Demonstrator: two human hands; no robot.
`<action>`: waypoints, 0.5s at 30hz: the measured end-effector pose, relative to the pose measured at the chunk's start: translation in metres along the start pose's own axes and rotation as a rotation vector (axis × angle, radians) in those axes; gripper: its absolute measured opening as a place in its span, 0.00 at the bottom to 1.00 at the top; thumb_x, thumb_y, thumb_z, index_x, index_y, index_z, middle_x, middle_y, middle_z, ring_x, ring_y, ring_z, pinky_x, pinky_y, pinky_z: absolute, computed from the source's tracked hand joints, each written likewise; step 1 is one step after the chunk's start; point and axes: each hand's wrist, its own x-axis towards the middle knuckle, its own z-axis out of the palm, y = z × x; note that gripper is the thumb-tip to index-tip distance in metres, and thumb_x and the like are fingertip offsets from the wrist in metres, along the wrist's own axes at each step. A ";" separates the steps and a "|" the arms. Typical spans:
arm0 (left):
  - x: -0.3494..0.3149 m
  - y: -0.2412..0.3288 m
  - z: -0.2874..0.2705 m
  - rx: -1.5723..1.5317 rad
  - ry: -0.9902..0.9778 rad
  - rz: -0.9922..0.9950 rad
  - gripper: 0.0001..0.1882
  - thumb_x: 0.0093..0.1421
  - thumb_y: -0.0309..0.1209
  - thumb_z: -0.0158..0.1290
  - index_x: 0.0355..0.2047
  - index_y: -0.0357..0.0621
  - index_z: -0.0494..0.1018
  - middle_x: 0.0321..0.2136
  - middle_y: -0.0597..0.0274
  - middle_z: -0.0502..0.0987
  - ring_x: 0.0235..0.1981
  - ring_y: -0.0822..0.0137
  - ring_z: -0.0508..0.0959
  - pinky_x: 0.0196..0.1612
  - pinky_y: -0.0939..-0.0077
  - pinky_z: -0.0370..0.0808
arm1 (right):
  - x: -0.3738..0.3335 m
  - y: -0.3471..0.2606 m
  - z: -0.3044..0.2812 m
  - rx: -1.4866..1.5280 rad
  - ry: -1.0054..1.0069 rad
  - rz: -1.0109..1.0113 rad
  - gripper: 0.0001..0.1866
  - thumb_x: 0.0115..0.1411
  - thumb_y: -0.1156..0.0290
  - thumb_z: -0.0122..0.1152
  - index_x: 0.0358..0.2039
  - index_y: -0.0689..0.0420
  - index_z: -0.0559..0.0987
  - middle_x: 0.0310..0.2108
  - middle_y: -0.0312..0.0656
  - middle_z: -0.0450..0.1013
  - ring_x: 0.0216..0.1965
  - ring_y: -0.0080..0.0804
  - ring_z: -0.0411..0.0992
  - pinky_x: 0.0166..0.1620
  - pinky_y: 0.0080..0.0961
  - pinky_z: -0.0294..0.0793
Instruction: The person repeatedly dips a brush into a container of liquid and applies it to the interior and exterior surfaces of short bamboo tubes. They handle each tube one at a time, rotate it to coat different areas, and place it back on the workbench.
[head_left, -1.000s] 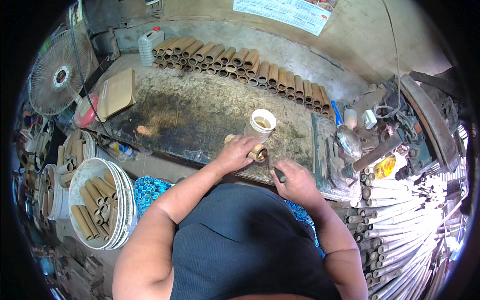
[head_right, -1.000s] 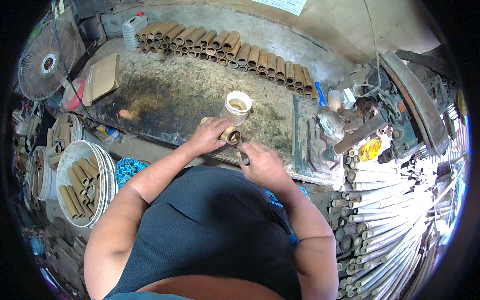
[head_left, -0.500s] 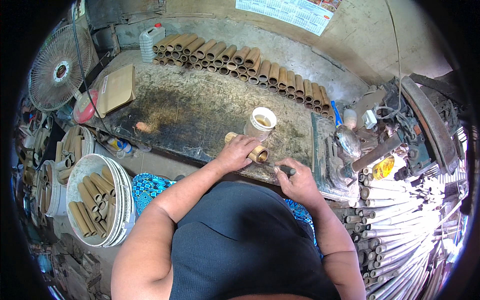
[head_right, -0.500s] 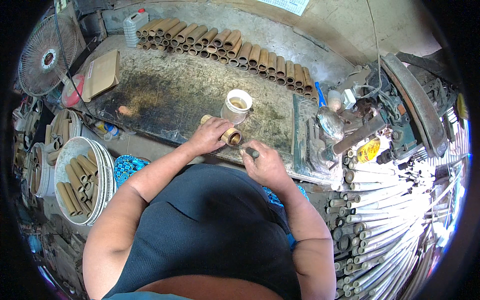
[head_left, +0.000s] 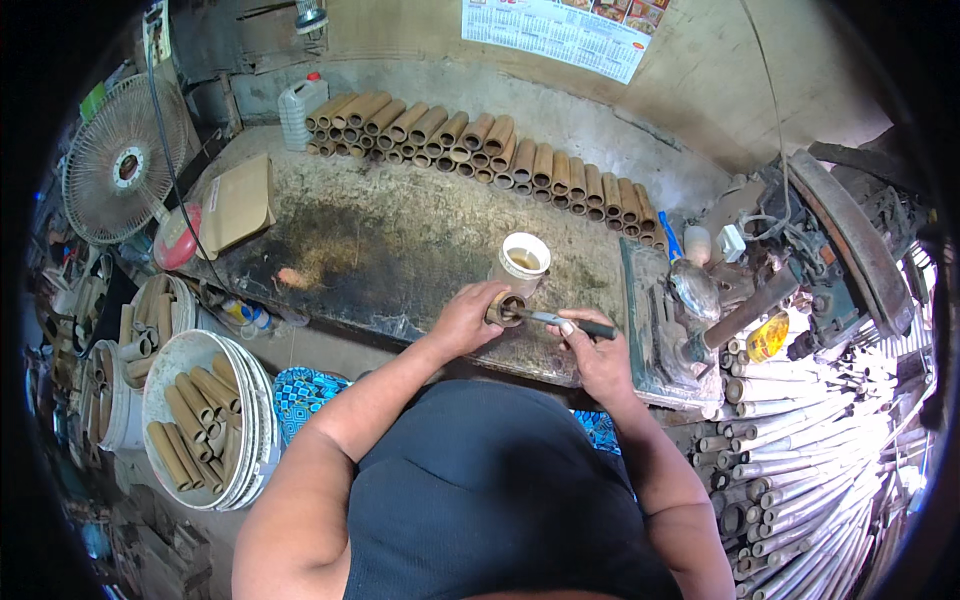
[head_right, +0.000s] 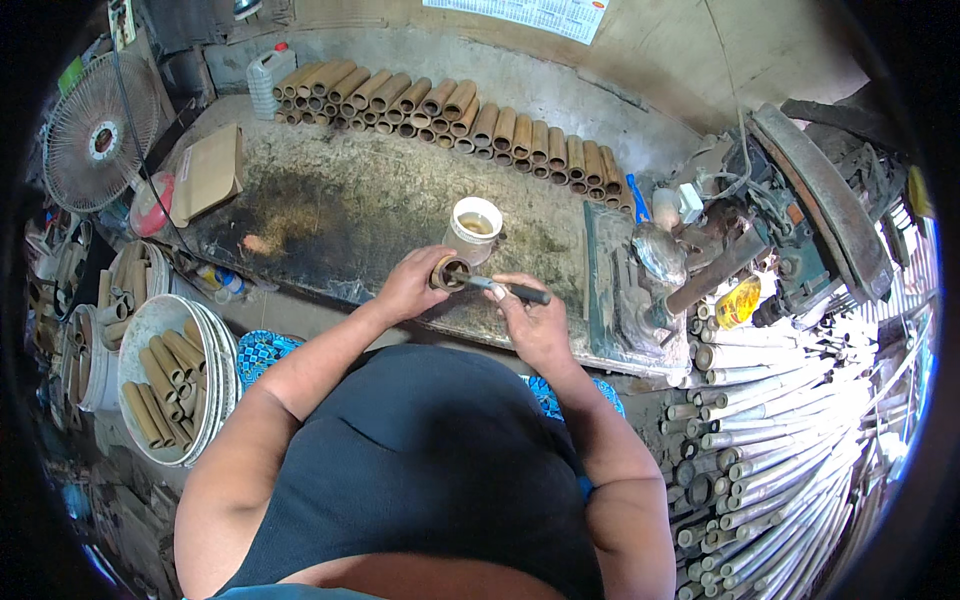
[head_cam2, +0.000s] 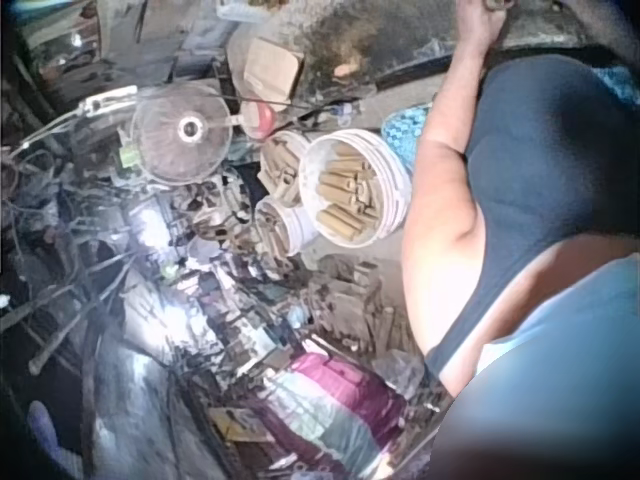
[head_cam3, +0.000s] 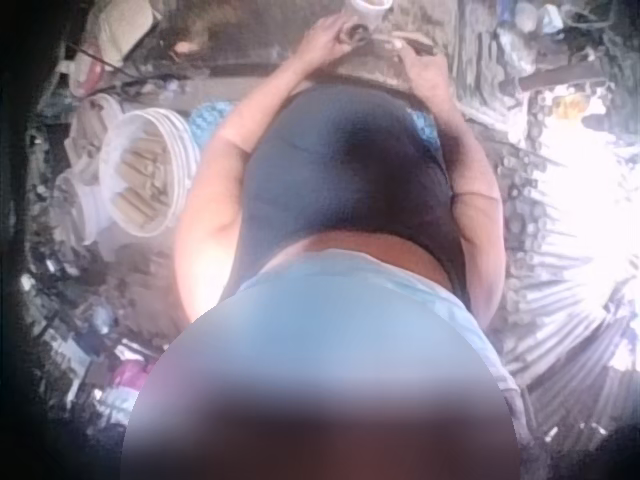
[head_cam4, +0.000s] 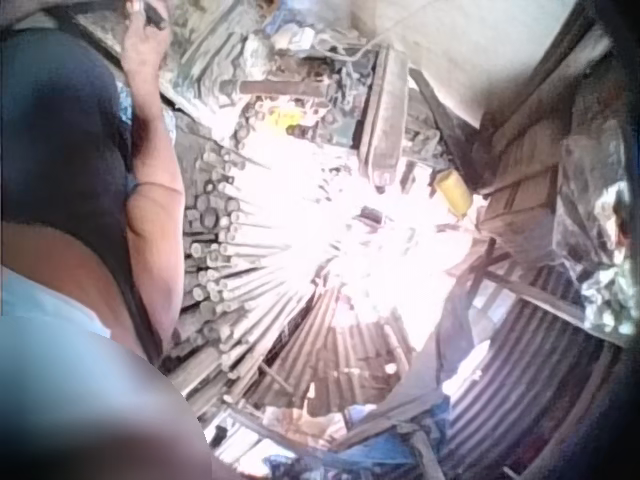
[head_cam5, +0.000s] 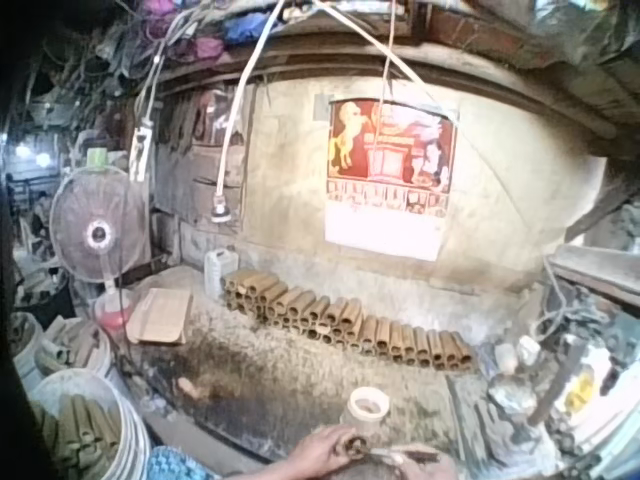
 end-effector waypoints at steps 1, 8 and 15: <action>0.002 0.002 -0.001 -0.050 -0.010 -0.043 0.35 0.49 0.30 0.70 0.58 0.43 0.72 0.55 0.48 0.76 0.57 0.45 0.76 0.61 0.56 0.73 | 0.000 0.003 0.001 -0.049 0.019 -0.095 0.09 0.69 0.73 0.61 0.46 0.63 0.81 0.39 0.42 0.82 0.40 0.26 0.78 0.46 0.24 0.76; 0.002 0.010 0.000 -0.156 0.009 -0.151 0.34 0.51 0.33 0.71 0.58 0.40 0.72 0.53 0.47 0.78 0.56 0.48 0.78 0.59 0.59 0.74 | -0.006 0.005 0.012 -0.575 0.066 -0.635 0.13 0.61 0.75 0.68 0.46 0.60 0.81 0.40 0.51 0.80 0.40 0.48 0.81 0.43 0.36 0.81; -0.003 0.007 0.004 -0.203 0.011 -0.174 0.34 0.50 0.33 0.71 0.57 0.41 0.72 0.52 0.47 0.78 0.55 0.49 0.79 0.59 0.60 0.75 | -0.005 -0.005 0.016 -0.319 0.011 -0.342 0.12 0.63 0.71 0.66 0.47 0.57 0.81 0.37 0.51 0.81 0.37 0.48 0.82 0.40 0.37 0.80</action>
